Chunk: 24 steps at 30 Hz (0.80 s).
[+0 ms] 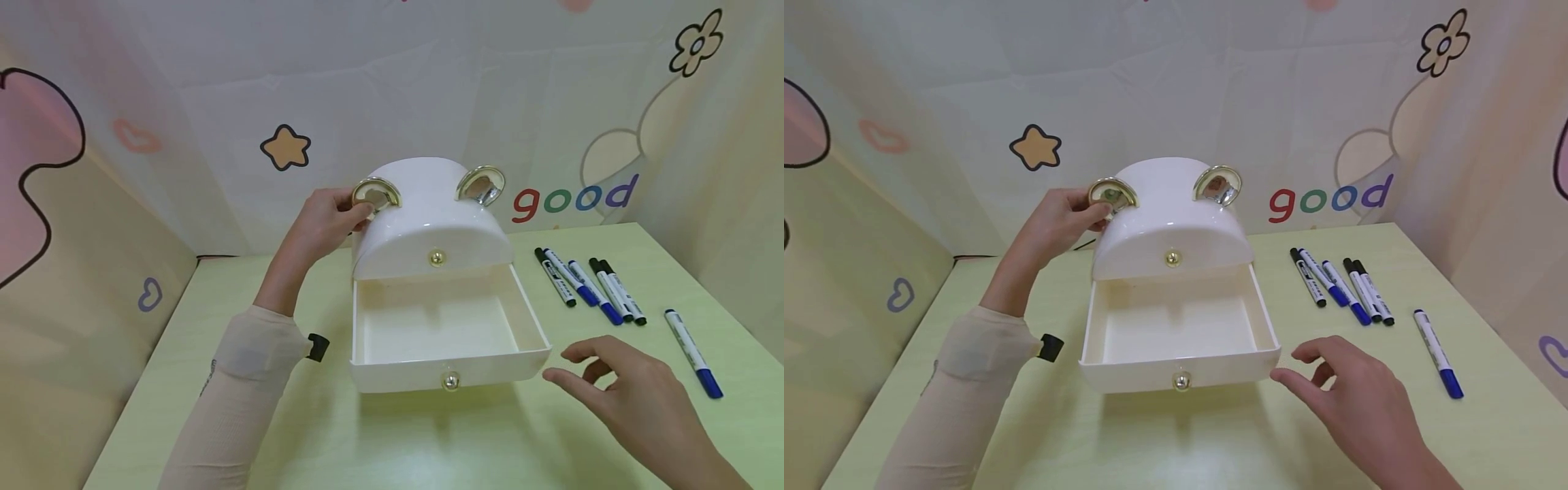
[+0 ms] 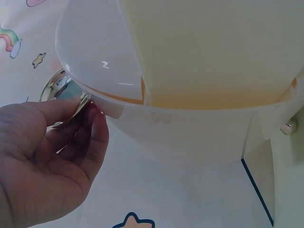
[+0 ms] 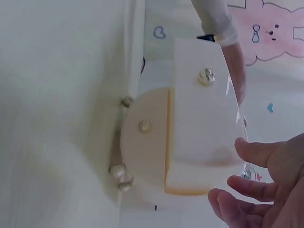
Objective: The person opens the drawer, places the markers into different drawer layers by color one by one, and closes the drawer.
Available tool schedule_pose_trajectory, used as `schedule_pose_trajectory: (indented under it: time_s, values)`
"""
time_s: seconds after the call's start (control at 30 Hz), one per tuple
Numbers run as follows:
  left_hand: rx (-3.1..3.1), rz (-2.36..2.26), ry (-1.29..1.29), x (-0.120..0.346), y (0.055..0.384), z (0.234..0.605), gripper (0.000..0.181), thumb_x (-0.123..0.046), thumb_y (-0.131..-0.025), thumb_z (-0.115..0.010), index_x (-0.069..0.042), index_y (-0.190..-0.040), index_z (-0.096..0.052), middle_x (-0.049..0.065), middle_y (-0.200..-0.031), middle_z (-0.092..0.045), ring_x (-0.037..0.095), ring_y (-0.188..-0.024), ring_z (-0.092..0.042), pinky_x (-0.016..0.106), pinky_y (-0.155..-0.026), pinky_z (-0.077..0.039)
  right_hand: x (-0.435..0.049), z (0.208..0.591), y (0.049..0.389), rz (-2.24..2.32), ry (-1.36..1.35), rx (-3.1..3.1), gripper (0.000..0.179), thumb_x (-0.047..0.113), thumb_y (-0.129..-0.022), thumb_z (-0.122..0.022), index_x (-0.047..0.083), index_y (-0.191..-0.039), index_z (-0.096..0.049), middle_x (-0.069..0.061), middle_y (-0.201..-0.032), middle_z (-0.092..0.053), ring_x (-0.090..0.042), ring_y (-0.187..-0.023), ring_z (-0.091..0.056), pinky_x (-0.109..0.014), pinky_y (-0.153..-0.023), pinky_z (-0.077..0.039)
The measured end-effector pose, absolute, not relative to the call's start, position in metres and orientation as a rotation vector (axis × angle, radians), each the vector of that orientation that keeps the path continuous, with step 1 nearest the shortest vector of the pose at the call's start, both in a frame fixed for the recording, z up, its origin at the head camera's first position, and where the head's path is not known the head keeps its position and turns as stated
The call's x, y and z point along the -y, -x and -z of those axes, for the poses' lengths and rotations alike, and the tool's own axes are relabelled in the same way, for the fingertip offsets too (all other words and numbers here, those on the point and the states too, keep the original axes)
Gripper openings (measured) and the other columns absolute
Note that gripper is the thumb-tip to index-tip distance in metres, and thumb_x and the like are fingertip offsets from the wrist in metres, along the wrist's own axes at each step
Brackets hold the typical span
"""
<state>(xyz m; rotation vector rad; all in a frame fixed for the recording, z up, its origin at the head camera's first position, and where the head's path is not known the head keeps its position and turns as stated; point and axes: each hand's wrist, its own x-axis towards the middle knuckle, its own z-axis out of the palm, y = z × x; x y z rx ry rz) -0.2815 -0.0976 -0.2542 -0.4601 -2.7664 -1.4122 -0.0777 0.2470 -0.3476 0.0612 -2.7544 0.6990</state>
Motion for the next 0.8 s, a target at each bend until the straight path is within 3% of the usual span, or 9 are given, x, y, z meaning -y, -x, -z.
schedule_pose_trajectory:
  time_s: [0.17, 0.4, 0.6, 0.8]
  values:
    - [2.766, 1.407, 0.46, 0.097, 0.281, 0.253, 0.023, -0.019, -0.105, -0.058, 0.0, -0.111, -0.071, 0.014, -0.105, -0.07, 0.025, -0.097, -0.065, 0.032, -0.081, -0.049, -0.266, 0.349, 0.081, -0.674, -0.045, 2.706, 0.032, 0.033, -0.085, -0.086, 0.011, -0.105, -0.074, 0.001, -0.087, -0.072, -0.01, -0.067, -0.063, -0.026, -0.05, -0.043]
    - [2.764, 1.416, 0.463, 0.099, 0.282, 0.251, 0.024, -0.019, -0.104, -0.058, 0.0, -0.112, -0.071, 0.014, -0.106, -0.07, 0.025, -0.097, -0.065, 0.032, -0.082, -0.05, -0.294, 0.347, 0.09, -0.658, 0.041, 2.749, 0.026, 0.032, -0.093, -0.079, 0.009, -0.104, -0.074, -0.007, -0.09, -0.075, -0.02, -0.07, -0.065, -0.028, -0.051, -0.041]
    - [2.758, 1.414, 0.471, 0.098, 0.282, 0.252, 0.023, -0.018, -0.104, -0.058, 0.0, -0.11, -0.071, 0.014, -0.103, -0.07, 0.024, -0.095, -0.064, 0.03, -0.079, -0.048, -0.324, 0.35, 0.099, -0.598, 0.114, 2.786, 0.028, 0.032, -0.096, -0.074, 0.005, -0.101, -0.073, -0.012, -0.089, -0.075, -0.019, -0.067, -0.064, -0.03, -0.052, -0.04]
    - [2.76, 1.414, 0.466, 0.099, 0.281, 0.252, 0.024, -0.019, -0.104, -0.059, 0.0, -0.113, -0.071, 0.014, -0.107, -0.07, 0.025, -0.098, -0.066, 0.032, -0.083, -0.05, -0.352, 0.354, 0.11, -0.541, 0.15, 2.808, 0.036, 0.032, -0.098, -0.071, -0.003, -0.106, -0.07, -0.025, -0.099, -0.073, -0.038, -0.077, -0.071, -0.037, -0.057, -0.045]
